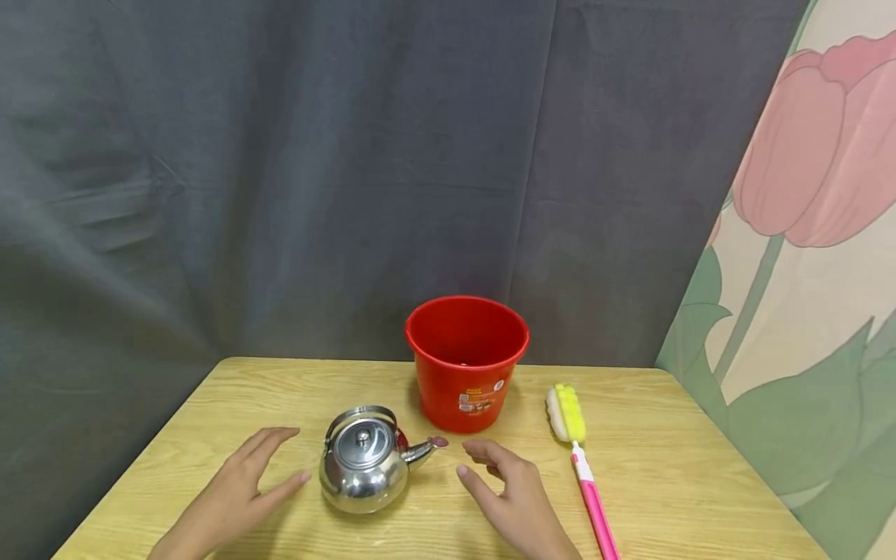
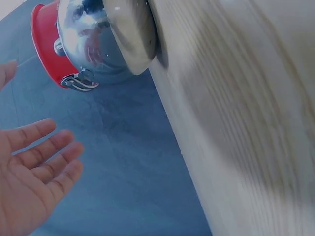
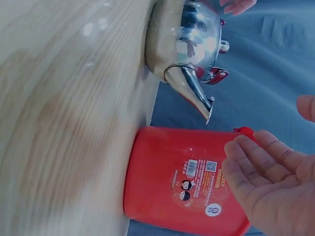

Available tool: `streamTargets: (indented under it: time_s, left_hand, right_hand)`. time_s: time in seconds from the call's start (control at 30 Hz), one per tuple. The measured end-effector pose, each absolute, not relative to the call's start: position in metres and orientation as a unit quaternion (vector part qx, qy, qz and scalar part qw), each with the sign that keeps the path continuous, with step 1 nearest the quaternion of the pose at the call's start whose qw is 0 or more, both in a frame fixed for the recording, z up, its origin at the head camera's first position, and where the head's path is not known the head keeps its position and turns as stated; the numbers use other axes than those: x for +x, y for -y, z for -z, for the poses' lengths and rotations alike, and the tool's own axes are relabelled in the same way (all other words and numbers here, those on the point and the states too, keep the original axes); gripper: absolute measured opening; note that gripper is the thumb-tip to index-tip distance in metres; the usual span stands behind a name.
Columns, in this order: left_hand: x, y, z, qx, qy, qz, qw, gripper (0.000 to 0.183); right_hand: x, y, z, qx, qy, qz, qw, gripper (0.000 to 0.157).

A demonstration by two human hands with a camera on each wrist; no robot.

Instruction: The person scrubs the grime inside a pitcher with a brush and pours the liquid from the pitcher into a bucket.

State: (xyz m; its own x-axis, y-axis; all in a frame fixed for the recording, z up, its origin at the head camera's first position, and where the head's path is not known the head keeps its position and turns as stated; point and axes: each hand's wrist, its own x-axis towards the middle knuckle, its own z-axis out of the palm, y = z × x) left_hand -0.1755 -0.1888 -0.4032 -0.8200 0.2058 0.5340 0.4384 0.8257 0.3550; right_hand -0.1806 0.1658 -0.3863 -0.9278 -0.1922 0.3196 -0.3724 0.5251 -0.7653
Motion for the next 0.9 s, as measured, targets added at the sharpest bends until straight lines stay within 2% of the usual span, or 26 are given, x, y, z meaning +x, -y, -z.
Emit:
streamTargets:
  time_s: [0.23,0.43,0.67,0.9]
  left_hand:
    - [-0.184,0.182,0.404,-0.180,0.902,0.273,0.283,0.042]
    - [-0.189,0.177,0.404,-0.184,0.887,0.298,0.302,0.035]
    - [-0.195,0.176,0.405,-0.167,0.877,0.351,0.281,0.030]
    - [-0.203,0.173,0.404,-0.151,0.867,0.402,0.253,0.028]
  right_hand:
    - [-0.182,-0.161,0.385,0.163,0.851,-0.491,0.091,0.027]
    - [-0.183,-0.156,0.385,0.174,0.840,-0.502,0.114,0.021]
    - [-0.182,-0.151,0.383,0.183,0.823,-0.521,0.134,0.015]
    - [-0.182,-0.146,0.380,0.219,0.812,-0.515,0.162,0.017]
